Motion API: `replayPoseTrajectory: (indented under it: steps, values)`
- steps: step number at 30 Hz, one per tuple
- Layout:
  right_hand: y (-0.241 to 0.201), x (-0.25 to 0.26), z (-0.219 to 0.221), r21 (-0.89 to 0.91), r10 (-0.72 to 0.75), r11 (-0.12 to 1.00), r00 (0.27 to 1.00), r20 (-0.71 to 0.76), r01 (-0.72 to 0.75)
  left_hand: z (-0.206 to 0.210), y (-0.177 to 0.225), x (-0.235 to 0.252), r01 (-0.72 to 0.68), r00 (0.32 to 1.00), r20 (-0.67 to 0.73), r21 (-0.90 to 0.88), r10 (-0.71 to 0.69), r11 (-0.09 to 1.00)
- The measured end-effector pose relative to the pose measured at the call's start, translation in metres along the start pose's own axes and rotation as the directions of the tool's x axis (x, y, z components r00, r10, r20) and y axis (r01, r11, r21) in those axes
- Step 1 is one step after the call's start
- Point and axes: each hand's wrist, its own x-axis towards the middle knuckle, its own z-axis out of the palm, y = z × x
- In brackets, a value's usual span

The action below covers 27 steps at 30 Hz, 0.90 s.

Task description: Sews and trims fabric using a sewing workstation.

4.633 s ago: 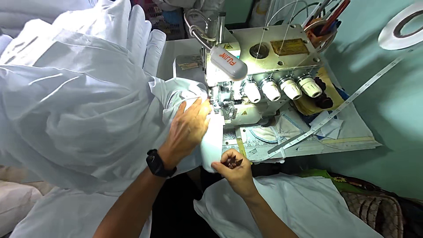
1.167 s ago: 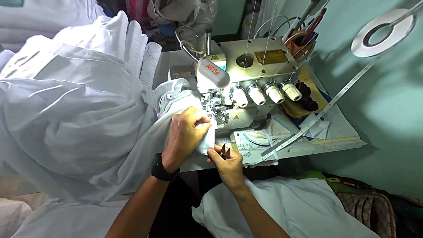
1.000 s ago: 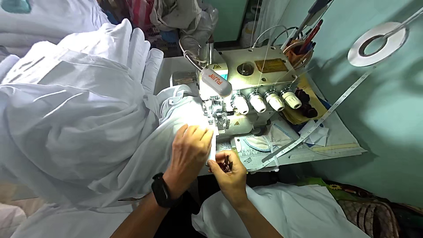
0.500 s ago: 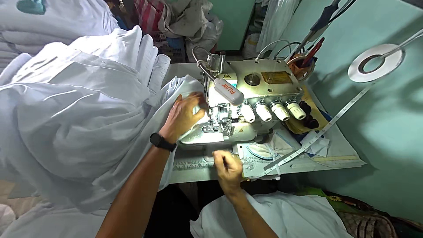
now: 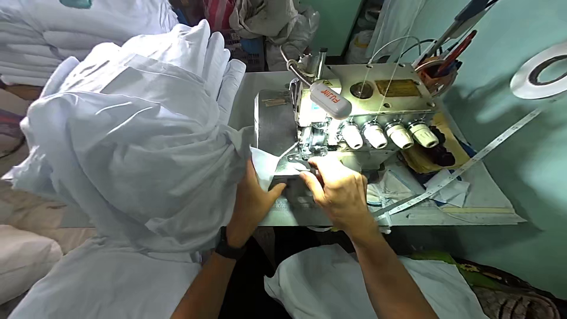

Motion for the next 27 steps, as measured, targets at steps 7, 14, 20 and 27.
replayPoseTrajectory:
  steps: [7, 14, 20, 27]
  values:
    - [-0.029, 0.025, 0.018, -0.005, -0.047, 0.999, 0.997, 0.069, 0.047, -0.005, -0.016, -0.022, -0.083, 0.99, -0.107, 0.1, 0.093, 0.992]
    - [-0.016, -0.05, 0.048, 0.368, 0.001, 0.93, 0.999, -0.048, 0.017, -0.05, -0.072, -0.11, -0.251, 0.954, 0.008, -0.522, 0.299, 0.815]
    - [-0.026, -0.077, 0.081, 0.188, 0.017, 0.982, 0.998, -0.064, -0.005, -0.043, -0.08, -0.137, -0.231, 0.959, -0.008, -0.599, 0.282, 0.767]
    - [-0.032, -0.084, 0.088, 0.279, 0.035, 0.96, 0.997, -0.068, -0.015, -0.041, -0.08, -0.137, -0.209, 0.938, 0.092, -0.619, 0.334, 0.757]
